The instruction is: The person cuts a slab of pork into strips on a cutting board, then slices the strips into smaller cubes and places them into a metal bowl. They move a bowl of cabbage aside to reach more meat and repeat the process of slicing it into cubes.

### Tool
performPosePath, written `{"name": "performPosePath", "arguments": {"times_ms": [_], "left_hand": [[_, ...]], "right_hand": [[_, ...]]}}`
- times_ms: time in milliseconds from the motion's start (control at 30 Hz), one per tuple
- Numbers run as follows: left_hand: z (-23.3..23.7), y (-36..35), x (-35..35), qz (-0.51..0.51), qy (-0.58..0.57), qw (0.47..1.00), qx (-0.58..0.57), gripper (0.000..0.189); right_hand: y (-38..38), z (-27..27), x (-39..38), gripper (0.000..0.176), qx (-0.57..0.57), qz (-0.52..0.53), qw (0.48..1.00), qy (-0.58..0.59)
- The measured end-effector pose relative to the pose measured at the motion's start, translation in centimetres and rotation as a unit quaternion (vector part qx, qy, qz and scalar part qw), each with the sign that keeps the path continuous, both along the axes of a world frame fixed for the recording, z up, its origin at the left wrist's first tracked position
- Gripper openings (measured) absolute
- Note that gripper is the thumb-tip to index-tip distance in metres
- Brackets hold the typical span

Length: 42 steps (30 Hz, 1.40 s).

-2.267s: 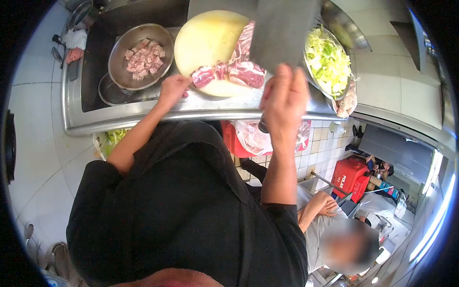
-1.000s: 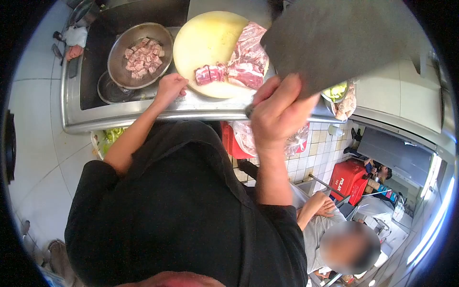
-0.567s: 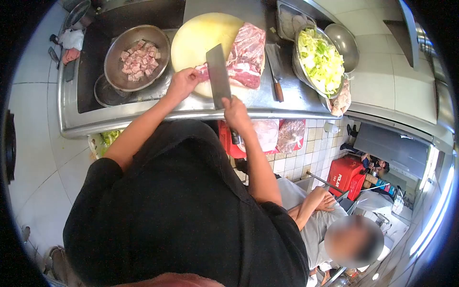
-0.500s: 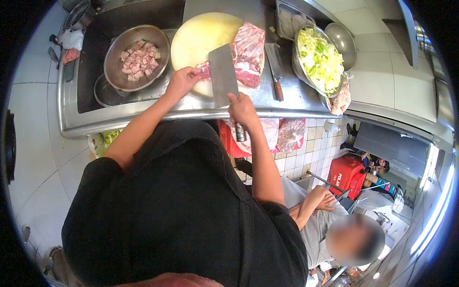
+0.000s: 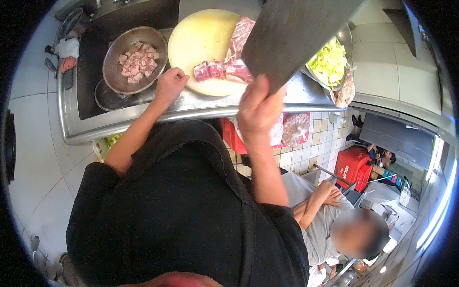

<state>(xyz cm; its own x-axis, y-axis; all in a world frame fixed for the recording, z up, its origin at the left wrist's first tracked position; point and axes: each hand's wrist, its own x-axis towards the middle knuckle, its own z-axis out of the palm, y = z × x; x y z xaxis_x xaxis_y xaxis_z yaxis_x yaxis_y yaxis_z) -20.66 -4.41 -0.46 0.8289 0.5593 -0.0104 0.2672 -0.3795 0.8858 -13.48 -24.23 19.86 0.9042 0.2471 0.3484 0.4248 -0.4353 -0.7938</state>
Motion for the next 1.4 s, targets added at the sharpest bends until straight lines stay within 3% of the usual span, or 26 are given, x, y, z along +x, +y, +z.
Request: {"name": "performPosePath", "arguments": {"times_ms": [67,100,133,267,367,433,467,567,667,767,867,933,967,1033,1133,1200,1267,1300,1400], "left_hand": [[-0.1,0.1,-0.3,0.011,0.014,1.000,-0.012,0.018],[-0.5,0.0,-0.2,0.001,-0.008,1.000,-0.019,0.019],[-1.2,-0.5,-0.2,-0.011,-0.028,0.999,-0.025,0.019],[-0.8,-2.5,1.3,-0.036,-0.005,0.999,0.026,0.031],[-1.7,-2.3,3.9,-0.009,0.014,0.999,0.041,0.035],[-2.8,-1.5,4.4,-0.001,0.046,0.999,0.006,0.033],[-2.8,-1.4,4.2,-0.006,0.050,0.999,0.000,0.032],[-2.3,-0.8,3.7,-0.023,0.065,0.997,-0.023,0.028],[-1.8,-0.3,3.4,-0.025,0.064,0.996,-0.065,0.024],[-0.7,-0.3,1.9,-0.001,0.046,0.995,-0.093,0.022],[-0.3,0.3,0.5,0.016,0.043,0.996,-0.082,0.022],[0.0,0.8,-0.2,0.023,0.042,0.996,-0.080,0.023],[-0.5,0.6,-0.4,0.009,0.028,0.995,-0.092,0.024],[-1.2,-0.1,0.1,-0.022,-0.011,0.993,-0.115,0.025],[-0.9,-2.6,1.4,-0.062,0.001,0.998,0.009,0.028],[0.1,-2.4,3.1,-0.068,0.028,0.996,0.055,0.027],[-1.2,-1.1,3.9,-0.085,0.015,0.994,0.074,0.026],[-1.9,-0.2,4.6,-0.096,0.007,0.992,0.084,0.025],[-1.5,1.6,5.7,-0.084,0.029,0.996,0.031,0.022]], "right_hand": [[-1.6,-8.6,-1.7,0.018,-0.177,0.026,0.979,-0.101],[-2.3,-11.3,-2.3,0.024,-0.374,0.059,0.913,0.153],[-3.6,-14.5,-3.0,0.028,-0.396,0.082,0.896,0.183],[-2.7,-13.1,-2.1,0.033,-0.368,0.089,0.907,0.186],[-3.8,-15.2,-0.6,0.035,-0.314,0.125,0.928,0.154],[-4.3,-14.1,1.8,0.037,-0.277,0.134,0.898,0.315],[-2.8,-9.0,2.3,0.038,-0.266,0.119,0.850,0.439],[-2.4,-6.1,2.6,0.034,-0.298,0.072,0.893,0.329],[-2.0,-2.6,2.0,0.030,-0.262,0.060,0.963,0.028],[0.0,5.0,0.4,0.021,-0.094,0.009,0.986,0.136],[-0.4,-0.6,-0.7,0.017,-0.018,-0.001,1.000,0.004],[-2.4,-9.9,-3.4,0.017,-0.245,0.027,0.968,-0.038],[-3.6,-14.1,-4.2,0.023,-0.416,0.086,0.897,0.125],[-3.7,-13.9,-4.3,0.030,-0.387,0.079,0.902,0.174],[-4.2,-13.1,-2.3,0.035,-0.381,0.112,0.899,0.182],[-5.3,-15.2,0.3,0.037,-0.311,0.114,0.897,0.294],[-5.0,-11.8,0.8,0.041,-0.240,0.059,0.854,0.458],[-7.2,-14.1,1.6,0.029,-0.213,0.093,0.883,0.409],[-8.6,-15.2,1.5,0.034,-0.259,0.082,0.901,0.338]]}}
